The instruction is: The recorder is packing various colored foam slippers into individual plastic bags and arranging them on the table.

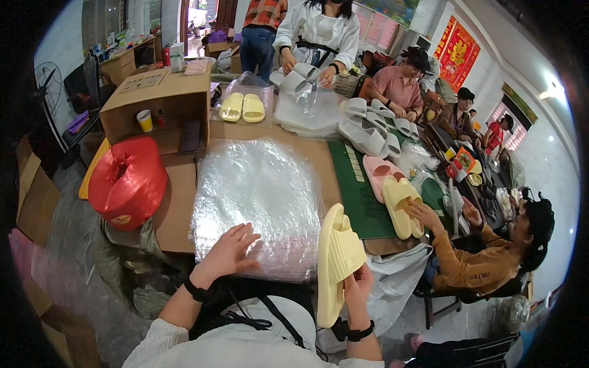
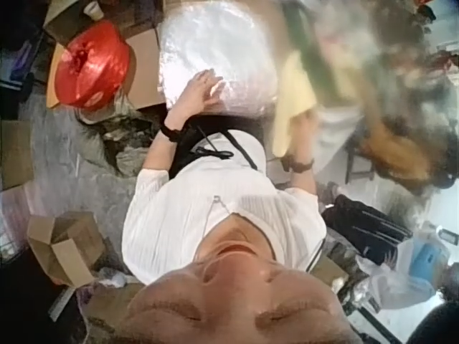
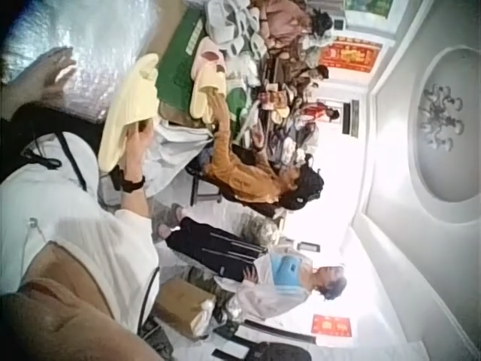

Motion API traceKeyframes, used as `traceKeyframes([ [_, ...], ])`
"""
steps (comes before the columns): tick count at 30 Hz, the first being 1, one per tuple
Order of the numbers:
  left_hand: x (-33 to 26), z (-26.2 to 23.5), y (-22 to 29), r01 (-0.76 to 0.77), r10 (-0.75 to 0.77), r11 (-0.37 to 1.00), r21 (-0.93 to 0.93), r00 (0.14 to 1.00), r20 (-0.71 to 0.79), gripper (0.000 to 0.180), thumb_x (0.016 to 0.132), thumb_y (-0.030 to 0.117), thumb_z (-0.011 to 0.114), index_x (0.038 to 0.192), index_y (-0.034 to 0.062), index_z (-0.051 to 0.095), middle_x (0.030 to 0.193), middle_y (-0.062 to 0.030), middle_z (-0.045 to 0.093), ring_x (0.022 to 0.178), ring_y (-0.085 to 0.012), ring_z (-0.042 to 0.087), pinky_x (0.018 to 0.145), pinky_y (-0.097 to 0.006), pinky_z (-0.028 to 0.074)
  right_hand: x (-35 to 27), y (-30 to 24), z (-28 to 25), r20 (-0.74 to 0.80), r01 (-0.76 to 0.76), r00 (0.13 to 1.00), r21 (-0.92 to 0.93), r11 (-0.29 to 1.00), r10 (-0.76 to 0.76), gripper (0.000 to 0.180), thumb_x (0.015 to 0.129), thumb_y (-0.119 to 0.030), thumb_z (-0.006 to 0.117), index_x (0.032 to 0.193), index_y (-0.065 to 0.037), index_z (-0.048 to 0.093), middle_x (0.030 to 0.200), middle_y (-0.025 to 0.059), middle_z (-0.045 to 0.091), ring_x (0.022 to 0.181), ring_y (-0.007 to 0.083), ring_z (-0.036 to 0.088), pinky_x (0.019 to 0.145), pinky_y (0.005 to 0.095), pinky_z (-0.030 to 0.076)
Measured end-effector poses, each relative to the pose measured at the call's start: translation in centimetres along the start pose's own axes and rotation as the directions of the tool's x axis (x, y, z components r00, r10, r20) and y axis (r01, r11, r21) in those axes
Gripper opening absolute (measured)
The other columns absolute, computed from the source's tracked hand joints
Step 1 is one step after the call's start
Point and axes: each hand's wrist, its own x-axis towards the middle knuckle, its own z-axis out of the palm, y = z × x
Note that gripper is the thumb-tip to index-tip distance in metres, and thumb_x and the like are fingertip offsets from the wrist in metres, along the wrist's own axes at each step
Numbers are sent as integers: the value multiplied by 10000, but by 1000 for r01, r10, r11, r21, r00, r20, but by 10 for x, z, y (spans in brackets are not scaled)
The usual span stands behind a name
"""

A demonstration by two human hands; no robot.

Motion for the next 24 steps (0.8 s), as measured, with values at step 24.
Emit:
traceKeyframes([
  [24,16,-19,11,383,-426,847,-368,904,-41,314,966,300,546,1060,60,727,962,-174,709,900,-357,672,797,-402,525,-17,-42,14,128,244,970,-454,857,-208,320,859,-167,757,1100,23,668,964,50,721,822,108,672,696,283,538],
])
